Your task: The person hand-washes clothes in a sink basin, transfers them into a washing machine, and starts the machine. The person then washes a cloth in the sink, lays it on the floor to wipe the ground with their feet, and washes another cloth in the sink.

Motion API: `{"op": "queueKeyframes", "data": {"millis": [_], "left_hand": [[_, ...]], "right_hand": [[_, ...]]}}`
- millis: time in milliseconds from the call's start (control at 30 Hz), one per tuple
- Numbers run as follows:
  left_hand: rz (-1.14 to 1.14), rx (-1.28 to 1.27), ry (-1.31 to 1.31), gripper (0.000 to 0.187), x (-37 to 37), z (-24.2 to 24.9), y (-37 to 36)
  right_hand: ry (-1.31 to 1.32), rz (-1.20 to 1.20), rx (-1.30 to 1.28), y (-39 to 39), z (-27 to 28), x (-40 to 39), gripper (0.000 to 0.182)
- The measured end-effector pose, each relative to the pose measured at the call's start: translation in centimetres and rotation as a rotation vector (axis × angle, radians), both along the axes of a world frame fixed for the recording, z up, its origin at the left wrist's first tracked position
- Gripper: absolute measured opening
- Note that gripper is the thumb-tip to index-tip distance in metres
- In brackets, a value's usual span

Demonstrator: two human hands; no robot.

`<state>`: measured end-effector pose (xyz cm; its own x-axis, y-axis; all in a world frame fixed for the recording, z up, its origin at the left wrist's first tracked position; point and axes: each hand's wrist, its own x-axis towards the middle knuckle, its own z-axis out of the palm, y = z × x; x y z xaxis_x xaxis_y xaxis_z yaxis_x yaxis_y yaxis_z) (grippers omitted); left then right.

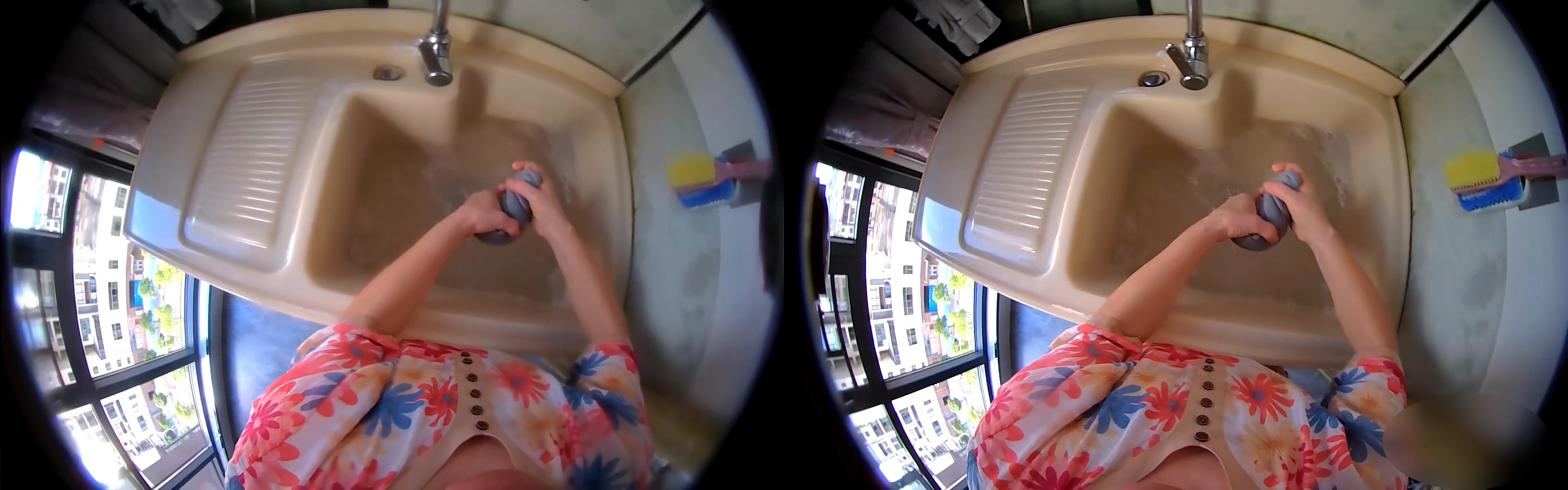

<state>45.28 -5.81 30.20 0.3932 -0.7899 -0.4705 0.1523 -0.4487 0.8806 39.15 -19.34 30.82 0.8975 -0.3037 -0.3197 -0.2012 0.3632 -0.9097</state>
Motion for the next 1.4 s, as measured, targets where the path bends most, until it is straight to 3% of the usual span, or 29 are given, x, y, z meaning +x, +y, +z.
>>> {"op": "queueKeyframes", "data": {"millis": [67,200,300,400,433,533,567,667,700,800,867,933,1033,1133,1233,1400], "left_hand": [[-0.088,-0.035,0.076,0.063,0.3,-1.2,-0.1],[-0.217,-0.165,0.313,0.081,0.7,0.5,0.7],[-0.047,-0.369,0.437,0.1,0.7,-2.2,0.4],[0.144,-0.363,0.642,0.11,1.5,0.3,0.9],[0.206,-0.337,0.668,0.098,1.5,0.7,1.2],[0.278,-0.576,1.056,0.085,0.6,2.7,0.8],[0.429,-0.807,1.09,0.064,-0.5,2.8,-1.0],[0.753,-0.698,0.251,0.046,-0.8,4.1,-1.1],[0.823,-0.608,-0.046,0.026,-1.2,4.8,-1.2],[0.683,-0.412,-0.896,0.02,-3.5,5.4,-1.8],[0.659,-0.474,-1.187,0.017,-4.9,5.7,-2.0],[0.435,-0.488,-1.337,0.015,-6.5,8.6,0.2],[0.29,-0.746,-1.388,0.01,-8.3,7.2,-0.2],[0.216,-0.803,-1.483,0.01,-10.2,6.6,-0.4],[0.005,-0.72,-1.511,0.008,-11.2,5.7,0.8],[-0.164,-0.621,-1.701,0.01,-11.3,3.3,0.8]], "right_hand": [[0.051,0.008,0.207,0.3,1.2,-1.4,0.031],[0.018,-0.038,0.115,0.3,1.7,-2.6,0.031],[0.0,-0.16,-0.05,-0.2,1.5,-2.4,0.03],[-0.114,-0.275,-0.176,-0.5,4.1,-1.4,0.029],[-0.183,-0.33,-0.264,-0.4,4.8,-1.1,0.029],[-0.31,-0.451,-0.429,1.1,5.9,-0.6,0.029],[-0.338,-0.477,-0.462,1.8,5.9,-0.5,0.028],[-0.271,-0.514,-0.083,1.5,2.3,-0.5,0.028],[-0.18,-0.383,0.143,-0.4,-0.8,-0.8,0.029],[-0.285,-0.166,0.407,2.1,-1.4,-1.9,0.027],[-0.166,-0.065,0.506,3.3,-1.5,-2.1,0.025],[-0.04,0.026,0.587,3.5,0.2,-2.7,0.022],[0.143,0.139,0.691,3.2,3.5,-2.9,0.018],[0.333,0.587,0.659,3.4,5.9,-1.0,0.018],[0.394,0.817,0.33,4.7,6.6,-0.4,0.018],[0.464,0.969,0.079,5.6,5.1,0.5,0.016]]}}
